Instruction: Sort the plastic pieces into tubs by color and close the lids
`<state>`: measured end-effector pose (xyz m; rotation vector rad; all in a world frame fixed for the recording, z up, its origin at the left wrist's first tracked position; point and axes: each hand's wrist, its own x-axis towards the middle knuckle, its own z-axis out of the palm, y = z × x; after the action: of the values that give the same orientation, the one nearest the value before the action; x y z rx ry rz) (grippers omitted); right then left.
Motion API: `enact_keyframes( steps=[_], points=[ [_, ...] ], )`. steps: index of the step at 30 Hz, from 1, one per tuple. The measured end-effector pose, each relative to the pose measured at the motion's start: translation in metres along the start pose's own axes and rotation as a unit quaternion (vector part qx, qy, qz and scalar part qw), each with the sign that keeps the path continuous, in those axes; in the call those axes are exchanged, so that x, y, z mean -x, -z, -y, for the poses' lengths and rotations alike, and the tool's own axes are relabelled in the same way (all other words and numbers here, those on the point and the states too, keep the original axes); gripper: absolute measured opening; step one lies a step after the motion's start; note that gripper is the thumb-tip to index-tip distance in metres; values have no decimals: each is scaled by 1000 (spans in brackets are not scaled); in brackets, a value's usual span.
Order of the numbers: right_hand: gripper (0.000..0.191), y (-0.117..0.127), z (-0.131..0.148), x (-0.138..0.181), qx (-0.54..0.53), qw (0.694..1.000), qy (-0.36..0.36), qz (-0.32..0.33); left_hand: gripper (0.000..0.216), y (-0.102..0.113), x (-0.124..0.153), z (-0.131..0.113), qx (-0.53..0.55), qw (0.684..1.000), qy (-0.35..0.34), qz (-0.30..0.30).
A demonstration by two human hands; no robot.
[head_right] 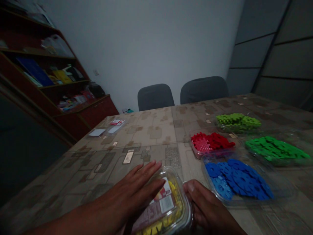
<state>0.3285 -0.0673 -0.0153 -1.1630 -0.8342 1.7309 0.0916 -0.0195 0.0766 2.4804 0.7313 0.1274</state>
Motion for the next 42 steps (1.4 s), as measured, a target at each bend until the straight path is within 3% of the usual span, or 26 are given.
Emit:
enact_keyframes(
  steps=[5,14,20,23,28,35,42],
  points=[
    [63,12,-13,10,45,997,-55,17,81,-16,-16,-6,49,998,21,18],
    [55,11,-16,10,2,998,-19,68,85,-47,-20,18,20,1000,17,-14],
    [51,13,-18,8,-22,997,-11,74,92,-48,-21,20,-3,999,-9,-31],
    [49,15,-15,6,-47,996,-19,79,88,-46,-21,19,-14,1000,-1,-9],
    [55,14,-10,1,34,999,-17,25,78,-43,-21,11,-28,1000,-1,-10],
    [53,12,-15,-5,9,1000,-13,-1,73,-37,-24,4,-111,992,50,42],
    [39,11,-12,-3,-56,997,-30,43,78,-37,-25,8,-71,996,33,34]
  ],
)
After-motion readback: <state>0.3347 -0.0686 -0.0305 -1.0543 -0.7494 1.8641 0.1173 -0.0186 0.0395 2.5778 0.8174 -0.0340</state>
